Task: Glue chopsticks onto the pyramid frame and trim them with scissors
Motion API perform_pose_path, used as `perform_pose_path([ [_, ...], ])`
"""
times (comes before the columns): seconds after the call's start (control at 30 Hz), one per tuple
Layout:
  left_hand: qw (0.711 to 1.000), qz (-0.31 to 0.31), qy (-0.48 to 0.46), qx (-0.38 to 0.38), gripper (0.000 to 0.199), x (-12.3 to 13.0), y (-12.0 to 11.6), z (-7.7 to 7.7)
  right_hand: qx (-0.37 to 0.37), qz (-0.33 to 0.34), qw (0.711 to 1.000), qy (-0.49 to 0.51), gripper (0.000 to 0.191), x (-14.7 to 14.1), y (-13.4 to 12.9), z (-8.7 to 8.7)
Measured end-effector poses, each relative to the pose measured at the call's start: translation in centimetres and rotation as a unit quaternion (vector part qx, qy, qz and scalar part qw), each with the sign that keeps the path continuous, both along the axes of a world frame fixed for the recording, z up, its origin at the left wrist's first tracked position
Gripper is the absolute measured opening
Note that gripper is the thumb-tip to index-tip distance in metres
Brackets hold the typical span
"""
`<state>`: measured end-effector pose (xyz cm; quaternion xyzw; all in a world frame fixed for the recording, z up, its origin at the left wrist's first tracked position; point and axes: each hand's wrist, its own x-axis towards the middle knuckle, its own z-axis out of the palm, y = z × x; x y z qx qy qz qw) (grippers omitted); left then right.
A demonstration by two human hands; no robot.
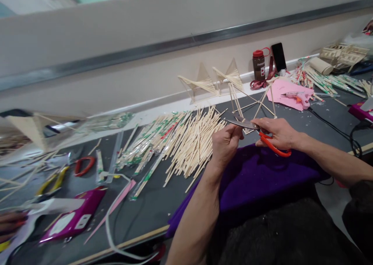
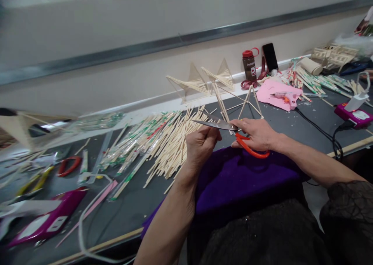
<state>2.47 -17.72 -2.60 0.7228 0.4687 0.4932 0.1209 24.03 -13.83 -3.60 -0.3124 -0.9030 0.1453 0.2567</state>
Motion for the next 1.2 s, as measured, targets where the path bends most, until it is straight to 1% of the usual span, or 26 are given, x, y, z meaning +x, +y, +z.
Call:
perform_pose_path([
  [0.1,1.000,0.000,0.001,-0.005,0.042,-0.03,0.05,-0.04,0.010,-0.004,1.000,-0.005,0.056,0.03,0.05,-0.04],
  [0.27,1.000,-0.004,-0.005,-0.015,0.039,0.01,0.06,-0.08,0.023,-0.012,0.999,-0.027,0.060,0.05,-0.01,-0.06],
  [0.4,0.998,0.023,-0.058,-0.033,0.028,0.19,0.28,-0.36,0.027,-0.019,0.999,-0.026,0.060,-0.06,-0.02,-0.09],
  [0.47,0.995,0.031,-0.087,-0.031,0.029,0.20,0.40,-0.50,0.020,-0.016,1.000,-0.014,0.060,-0.19,0.02,-0.12],
  [0.53,0.994,0.021,-0.099,-0.040,0.031,0.11,0.42,-0.55,0.012,-0.013,1.000,-0.001,0.061,-0.31,0.08,-0.13],
  [0.67,0.994,-0.004,-0.092,-0.063,0.037,-0.08,0.17,-0.35,0.002,0.003,1.000,0.015,0.068,-0.44,0.15,-0.09],
  [0.77,0.994,-0.008,-0.089,-0.067,0.041,-0.08,-0.02,-0.09,0.008,0.010,1.000,0.019,0.070,-0.44,0.18,-0.06],
  [0.87,0.995,-0.011,-0.083,-0.062,0.040,-0.06,-0.09,0.09,0.012,0.006,1.000,0.015,0.071,-0.41,0.21,-0.10],
  [1.0,0.997,-0.008,-0.061,-0.047,0.039,-0.07,-0.20,0.18,0.001,0.018,1.000,0.017,0.069,-0.35,0.19,-0.25],
  [1.2,0.998,0.001,-0.058,-0.025,0.038,0.01,-0.36,-0.04,-0.011,0.014,1.000,0.010,0.059,-0.30,-0.15,-0.34],
])
